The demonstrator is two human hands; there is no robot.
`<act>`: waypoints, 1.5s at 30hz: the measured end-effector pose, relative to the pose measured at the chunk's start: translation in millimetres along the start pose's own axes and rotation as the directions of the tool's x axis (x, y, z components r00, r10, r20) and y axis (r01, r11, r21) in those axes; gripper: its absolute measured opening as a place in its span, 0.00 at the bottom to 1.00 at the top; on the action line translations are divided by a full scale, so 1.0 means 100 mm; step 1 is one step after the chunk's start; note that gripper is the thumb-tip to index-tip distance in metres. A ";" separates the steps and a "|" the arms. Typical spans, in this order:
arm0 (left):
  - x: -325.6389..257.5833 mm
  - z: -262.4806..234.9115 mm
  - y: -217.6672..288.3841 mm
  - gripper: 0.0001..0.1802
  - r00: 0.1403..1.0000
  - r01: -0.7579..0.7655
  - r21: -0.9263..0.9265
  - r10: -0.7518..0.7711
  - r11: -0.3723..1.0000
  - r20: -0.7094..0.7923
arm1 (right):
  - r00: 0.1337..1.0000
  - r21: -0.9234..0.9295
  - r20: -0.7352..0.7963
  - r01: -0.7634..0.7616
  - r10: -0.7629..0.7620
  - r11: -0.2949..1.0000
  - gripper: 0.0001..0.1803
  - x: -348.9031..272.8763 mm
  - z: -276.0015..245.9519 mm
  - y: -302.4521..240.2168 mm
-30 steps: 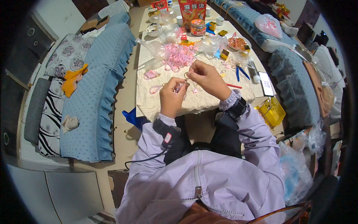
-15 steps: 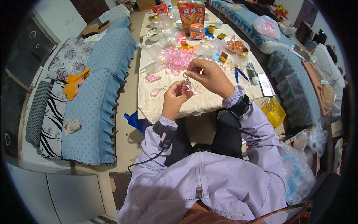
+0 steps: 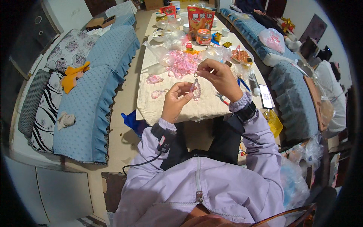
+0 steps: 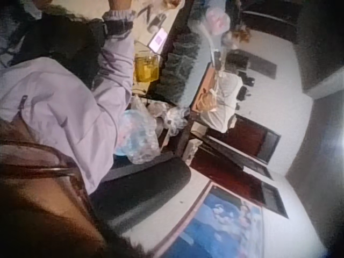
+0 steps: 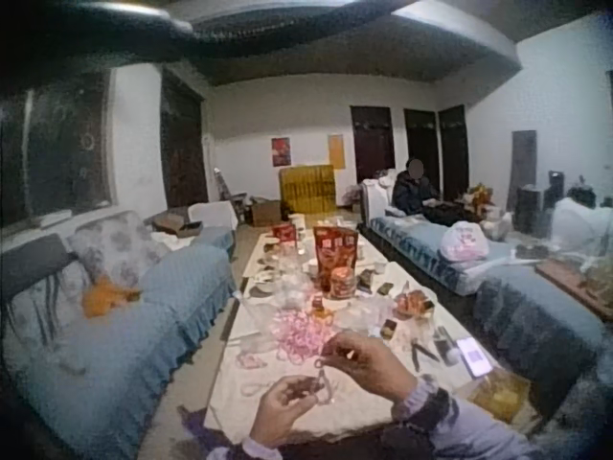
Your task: The person assembles a beaded keychain by threading pink beads onto a string and using pliers to attach a metal clasp. The person repeatedly picks up beads, threads them, and secures the end with pliers.
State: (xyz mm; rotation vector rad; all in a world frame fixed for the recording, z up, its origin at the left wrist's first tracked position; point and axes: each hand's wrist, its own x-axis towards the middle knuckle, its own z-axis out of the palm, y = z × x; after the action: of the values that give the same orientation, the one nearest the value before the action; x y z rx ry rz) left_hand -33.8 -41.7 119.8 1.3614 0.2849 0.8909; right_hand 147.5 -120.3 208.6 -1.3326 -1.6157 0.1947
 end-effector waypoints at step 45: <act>0.33 -0.12 0.03 0.20 0.979 -0.072 0.385 -0.009 0.920 0.205 | 1.000 0.019 0.007 0.022 -0.022 1.000 0.06 0.00 0.06 0.08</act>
State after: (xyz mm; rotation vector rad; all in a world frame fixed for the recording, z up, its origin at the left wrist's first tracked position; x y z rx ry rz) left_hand -21.4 -10.4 130.3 1.8210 0.2932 0.7359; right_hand 148.6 -114.4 200.8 -1.3009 -1.6300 0.2014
